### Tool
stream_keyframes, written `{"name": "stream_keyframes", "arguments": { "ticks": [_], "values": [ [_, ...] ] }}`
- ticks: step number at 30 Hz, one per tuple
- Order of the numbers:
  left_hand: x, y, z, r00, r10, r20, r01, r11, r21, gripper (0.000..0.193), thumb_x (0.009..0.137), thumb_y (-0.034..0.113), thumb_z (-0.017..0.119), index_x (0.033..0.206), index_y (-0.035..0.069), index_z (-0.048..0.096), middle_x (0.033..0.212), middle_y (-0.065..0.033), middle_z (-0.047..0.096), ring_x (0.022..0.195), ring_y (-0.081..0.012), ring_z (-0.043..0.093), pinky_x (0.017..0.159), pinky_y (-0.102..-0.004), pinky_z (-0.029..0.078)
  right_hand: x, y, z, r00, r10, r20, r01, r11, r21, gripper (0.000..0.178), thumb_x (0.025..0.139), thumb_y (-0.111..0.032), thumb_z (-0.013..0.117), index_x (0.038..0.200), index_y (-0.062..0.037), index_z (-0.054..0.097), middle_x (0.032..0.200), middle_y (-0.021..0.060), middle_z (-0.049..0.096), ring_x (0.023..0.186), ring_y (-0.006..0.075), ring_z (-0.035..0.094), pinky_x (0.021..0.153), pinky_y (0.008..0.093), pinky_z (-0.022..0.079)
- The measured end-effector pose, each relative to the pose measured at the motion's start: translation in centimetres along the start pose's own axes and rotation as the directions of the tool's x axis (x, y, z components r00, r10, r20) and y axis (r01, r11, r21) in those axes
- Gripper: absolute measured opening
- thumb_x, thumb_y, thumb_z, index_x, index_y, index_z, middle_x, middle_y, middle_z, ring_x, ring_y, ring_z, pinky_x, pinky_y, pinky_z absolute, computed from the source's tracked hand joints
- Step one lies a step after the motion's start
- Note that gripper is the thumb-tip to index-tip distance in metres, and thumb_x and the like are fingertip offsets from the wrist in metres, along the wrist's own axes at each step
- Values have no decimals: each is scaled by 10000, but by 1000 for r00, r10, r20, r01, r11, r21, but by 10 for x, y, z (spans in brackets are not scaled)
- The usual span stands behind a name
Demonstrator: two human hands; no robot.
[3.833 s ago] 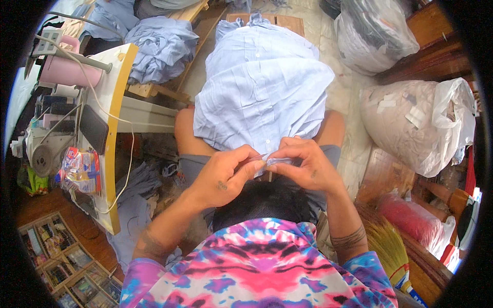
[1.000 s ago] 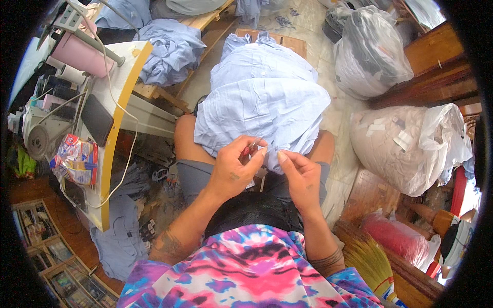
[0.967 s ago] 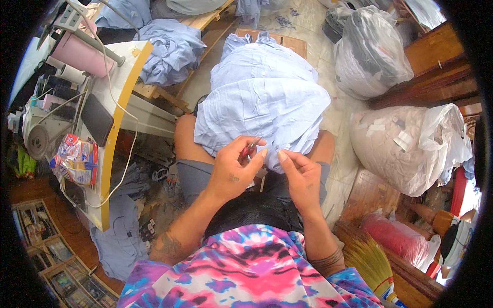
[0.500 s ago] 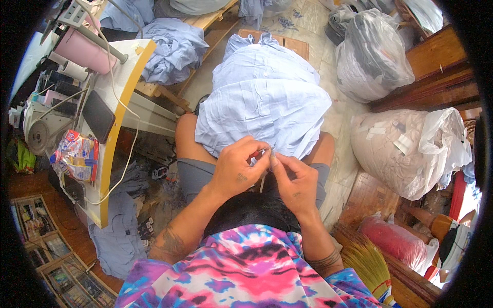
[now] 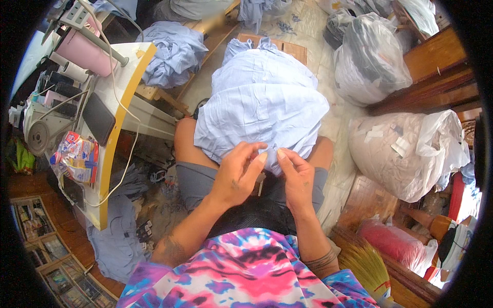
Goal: The person trims excess thread from a light blue shirt using small shears and picks off small loose threads by hand.
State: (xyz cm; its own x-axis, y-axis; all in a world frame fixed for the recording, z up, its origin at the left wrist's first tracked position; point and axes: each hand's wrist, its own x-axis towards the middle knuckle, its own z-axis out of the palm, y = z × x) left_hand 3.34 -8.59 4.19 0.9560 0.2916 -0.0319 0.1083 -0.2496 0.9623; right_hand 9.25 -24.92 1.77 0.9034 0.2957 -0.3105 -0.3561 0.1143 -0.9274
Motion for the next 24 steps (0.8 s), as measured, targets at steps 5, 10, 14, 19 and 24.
{"name": "stream_keyframes", "arguments": {
  "ticks": [5, 10, 14, 19, 24],
  "values": [
    [-16, 4, 10, 992, 121, -27, -118, 988, 99, 358, 1036, 145, 601, 1322, -67, 635, 1027, -175, 646, 904, -279, 637, 823, -343, 501, 0, -2, 6, 999, -41, 1, 41, 999, -22, 257, 1024, -157, 701, 1116, 78, 749, 1170, 86, 706, 1056, 118, 620, 943, 262, 493],
    [-13, -2, 10, 997, 80, -17, -79, 994, 73, 385, 1030, 172, 634, 1337, -60, 643, 1006, -159, 652, 884, -247, 639, 799, -332, 503, 0, 0, 8, 992, -121, 23, 122, 991, -61, 267, 1021, -148, 706, 1136, 90, 744, 1176, 113, 706, 1077, 132, 633, 963, 268, 493],
    [-10, -4, 10, 994, 103, -25, -101, 992, 81, 376, 1024, 165, 647, 1323, -62, 657, 973, -148, 655, 858, -227, 635, 779, -325, 503, 0, -3, 7, 988, -153, 12, 153, 979, -132, 272, 1018, -147, 708, 1145, 91, 740, 1179, 132, 711, 1058, 161, 656, 951, 289, 509],
    [-14, -15, 6, 998, 63, -5, -62, 987, 150, 374, 1031, 191, 633, 1308, -57, 666, 964, -159, 656, 874, -251, 637, 800, -345, 507, 0, -11, 14, 951, -298, 82, 300, 830, -471, 230, 1002, -140, 708, 1103, 64, 743, 1110, 171, 743, 1003, 244, 708, 910, 343, 539],
    [-6, -3, 4, 1000, -16, -8, 16, 999, 34, 393, 1037, 245, 629, 1304, -40, 675, 954, -136, 649, 900, -224, 624, 821, -327, 497, -3, -7, 12, 844, -501, 192, 512, 644, -568, 124, 945, -39, 702, 1040, 33, 738, 1036, 172, 736, 955, 287, 723, 862, 358, 557]
  ]
}}
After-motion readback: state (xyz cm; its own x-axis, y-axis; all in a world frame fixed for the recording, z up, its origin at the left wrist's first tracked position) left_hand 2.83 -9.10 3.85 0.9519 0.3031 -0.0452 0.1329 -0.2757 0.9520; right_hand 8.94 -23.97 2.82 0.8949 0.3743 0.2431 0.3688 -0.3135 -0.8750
